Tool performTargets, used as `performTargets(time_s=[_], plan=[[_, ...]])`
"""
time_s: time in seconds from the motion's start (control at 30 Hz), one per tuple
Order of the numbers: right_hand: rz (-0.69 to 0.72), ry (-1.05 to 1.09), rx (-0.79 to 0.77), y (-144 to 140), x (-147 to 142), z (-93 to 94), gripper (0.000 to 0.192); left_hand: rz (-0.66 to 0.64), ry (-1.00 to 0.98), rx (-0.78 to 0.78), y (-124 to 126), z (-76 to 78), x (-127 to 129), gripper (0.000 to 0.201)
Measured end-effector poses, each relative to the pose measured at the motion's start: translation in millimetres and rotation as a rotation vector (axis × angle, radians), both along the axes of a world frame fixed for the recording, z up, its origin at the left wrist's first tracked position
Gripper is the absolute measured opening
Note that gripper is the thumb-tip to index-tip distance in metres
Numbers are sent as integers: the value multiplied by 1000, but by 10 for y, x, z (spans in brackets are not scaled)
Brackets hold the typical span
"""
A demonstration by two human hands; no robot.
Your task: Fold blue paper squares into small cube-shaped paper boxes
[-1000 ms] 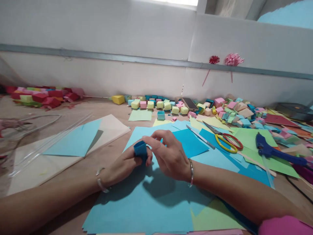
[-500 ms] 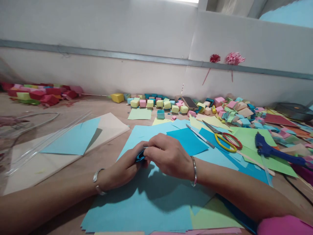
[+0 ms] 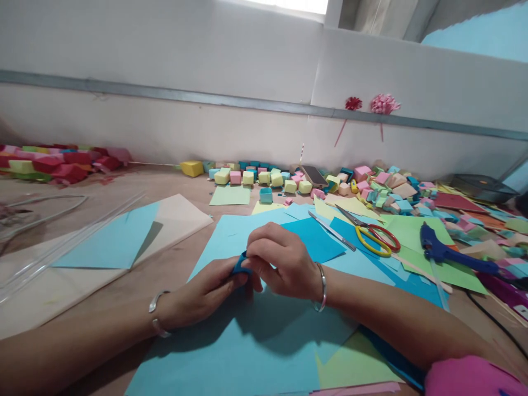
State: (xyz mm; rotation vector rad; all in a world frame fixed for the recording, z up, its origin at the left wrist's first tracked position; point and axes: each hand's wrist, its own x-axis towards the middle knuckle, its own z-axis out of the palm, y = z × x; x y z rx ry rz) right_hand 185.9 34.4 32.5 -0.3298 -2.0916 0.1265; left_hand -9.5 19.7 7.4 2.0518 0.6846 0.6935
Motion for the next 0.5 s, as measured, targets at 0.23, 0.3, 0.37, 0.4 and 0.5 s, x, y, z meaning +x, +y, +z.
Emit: performTargets(time_s=[0.23, 0.3, 0.37, 0.4, 0.5], plan=[[-78, 28, -75, -31, 0, -13, 9, -24, -22, -37, -19, 24, -2, 22], [-99, 25, -85, -25, 2, -11, 9, -20, -8, -61, -23, 30, 3, 22], [-113, 29, -84, -16, 4, -10, 10, -16, -4, -103, -26, 31, 11, 23], [-118, 34, -82, -10, 6, -10, 11, -12, -17, -133, -26, 27, 15, 23], [-128, 61, -96, 13, 16, -22, 12, 16, -84, -259, -14, 0, 26, 22]])
